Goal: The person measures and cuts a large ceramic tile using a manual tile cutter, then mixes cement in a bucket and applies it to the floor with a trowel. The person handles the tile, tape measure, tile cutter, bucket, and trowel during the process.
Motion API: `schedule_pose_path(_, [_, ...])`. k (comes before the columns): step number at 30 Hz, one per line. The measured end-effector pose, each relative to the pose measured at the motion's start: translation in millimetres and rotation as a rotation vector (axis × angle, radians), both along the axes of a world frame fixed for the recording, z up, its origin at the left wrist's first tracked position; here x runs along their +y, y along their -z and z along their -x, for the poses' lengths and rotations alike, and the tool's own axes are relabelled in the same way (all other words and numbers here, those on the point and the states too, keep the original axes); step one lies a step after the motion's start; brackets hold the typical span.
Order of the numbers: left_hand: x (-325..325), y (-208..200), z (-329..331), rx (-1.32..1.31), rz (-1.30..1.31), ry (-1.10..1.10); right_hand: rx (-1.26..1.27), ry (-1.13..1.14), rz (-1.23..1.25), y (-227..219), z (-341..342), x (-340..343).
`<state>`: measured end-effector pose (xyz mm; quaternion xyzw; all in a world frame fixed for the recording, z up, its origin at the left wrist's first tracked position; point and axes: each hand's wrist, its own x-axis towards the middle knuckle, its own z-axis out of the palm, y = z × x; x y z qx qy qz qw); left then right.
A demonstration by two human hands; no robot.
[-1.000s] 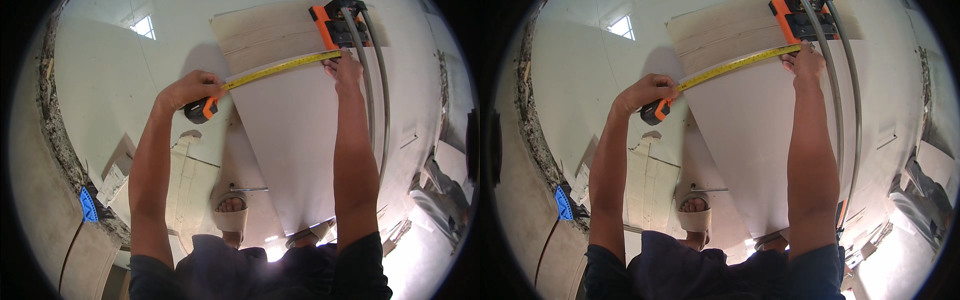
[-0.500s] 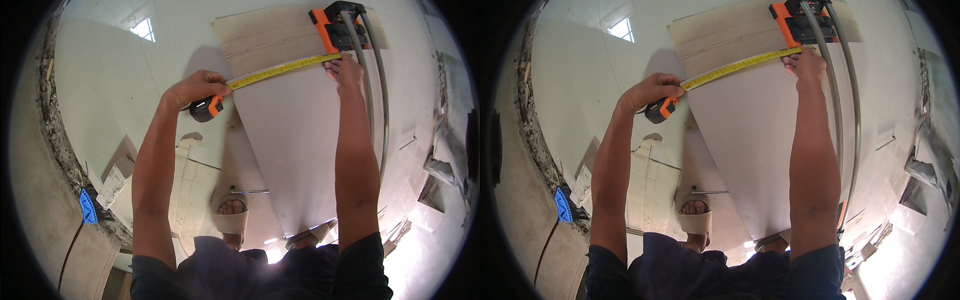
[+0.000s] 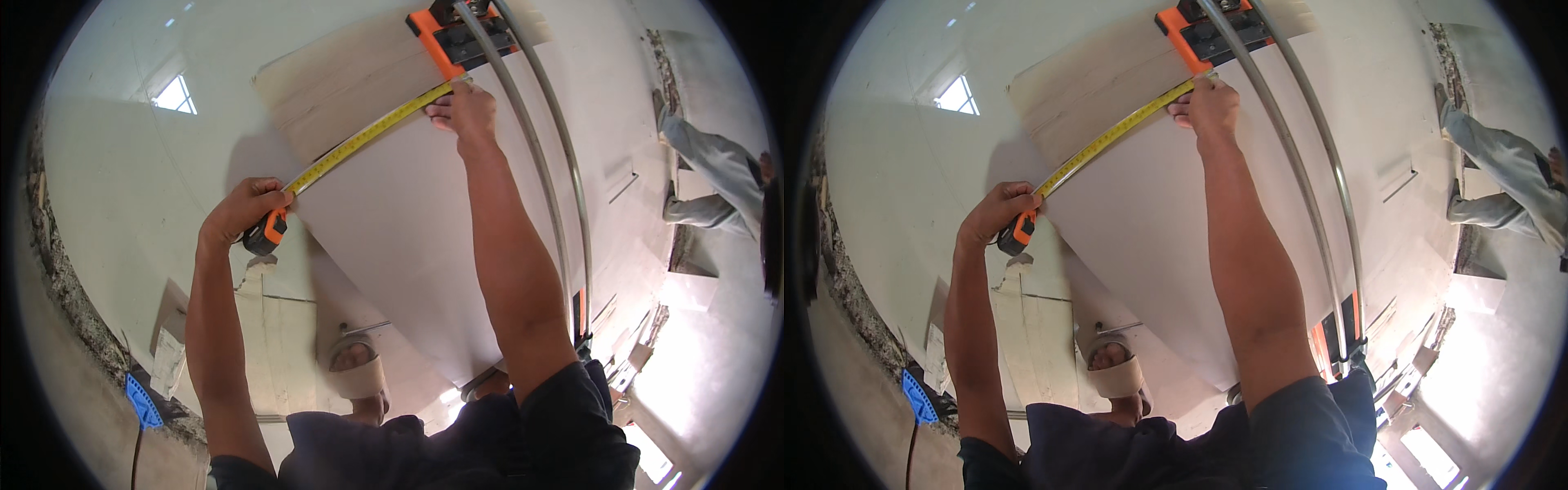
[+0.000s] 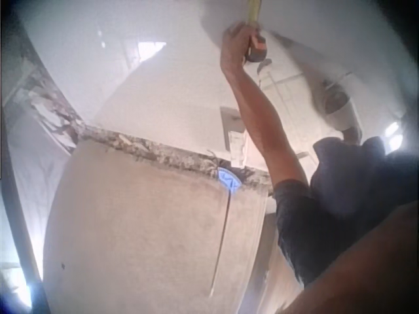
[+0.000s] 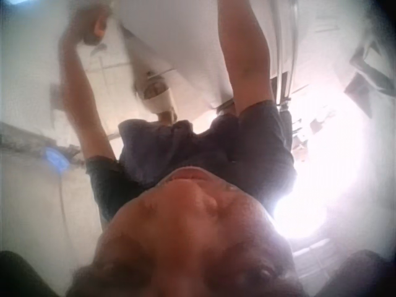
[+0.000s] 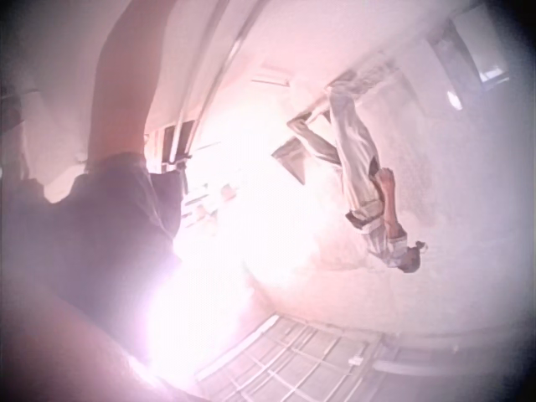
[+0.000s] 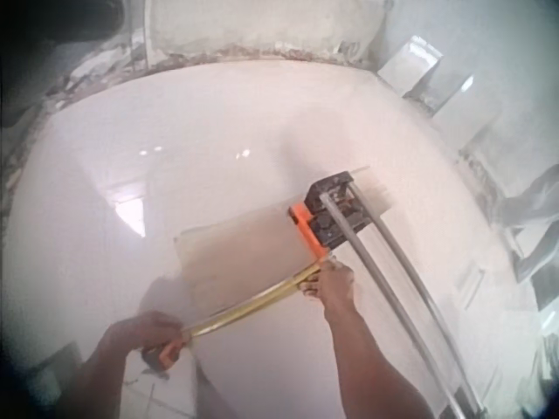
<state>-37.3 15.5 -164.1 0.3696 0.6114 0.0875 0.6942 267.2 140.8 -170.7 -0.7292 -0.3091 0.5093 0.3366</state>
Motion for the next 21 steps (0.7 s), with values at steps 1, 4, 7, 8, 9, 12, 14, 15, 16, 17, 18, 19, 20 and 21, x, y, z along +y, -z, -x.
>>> schedule_pose_path(1, [-2.3,2.5,1.7,0.001,-0.022,0.010,0.013,0.005,-0.010,1.7,0.0,-0.2])
schedule_pose_path(4, [-11.5,5.2,12.2,-0.029,-0.015,-0.025,0.030,-0.028,-0.024,5.6,-1.6,1.2])
schedule_pose_path(7, [-14.4,5.9,23.1,-0.049,-0.005,-0.025,-0.006,0.005,-0.023,5.3,-5.8,8.8])
schedule_pose_path(8, [-15.7,5.7,25.8,-0.053,0.000,-0.013,-0.017,0.017,-0.021,4.5,-6.8,10.7])
schedule_pose_path(9, [-15.9,6.3,26.8,-0.047,0.005,-0.012,-0.039,0.038,-0.016,3.9,-8.0,12.4])
schedule_pose_path(12, [-15.9,7.9,27.6,-0.055,0.014,-0.018,-0.052,0.002,-0.013,2.5,-9.2,14.2])
schedule_pose_path(14, [-15.1,9.5,25.9,-0.087,0.024,-0.036,-0.058,0.001,-0.017,2.8,-9.5,13.8])
schedule_pose_path(15, [-14.4,10.2,25.2,-0.092,0.018,-0.032,-0.061,-0.003,-0.018,3.1,-9.5,13.7])
schedule_pose_path(16, [-14.0,11.0,24.4,-0.098,0.007,-0.030,-0.066,0.000,-0.019,3.9,-9.5,13.4])
schedule_pose_path(17, [-13.6,11.4,24.0,-0.103,-0.005,-0.027,-0.072,0.000,-0.025,4.3,-9.4,13.4])
schedule_pose_path(18, [-13.7,11.8,23.8,-0.098,0.000,-0.028,-0.083,0.002,-0.035,5.1,-9.3,13.3])
schedule_pose_path(19, [-13.6,12.1,23.9,-0.093,0.004,-0.029,-0.081,0.007,-0.031,5.4,-9.0,13.4])
schedule_pose_path(20, [-13.9,12.2,24.1,-0.087,0.009,-0.031,-0.083,0.012,-0.030,5.7,-8.6,13.4])
schedule_pose_path(21, [-14.3,12.3,24.4,-0.092,0.005,-0.030,-0.085,0.018,-0.028,5.9,-8.1,13.4])
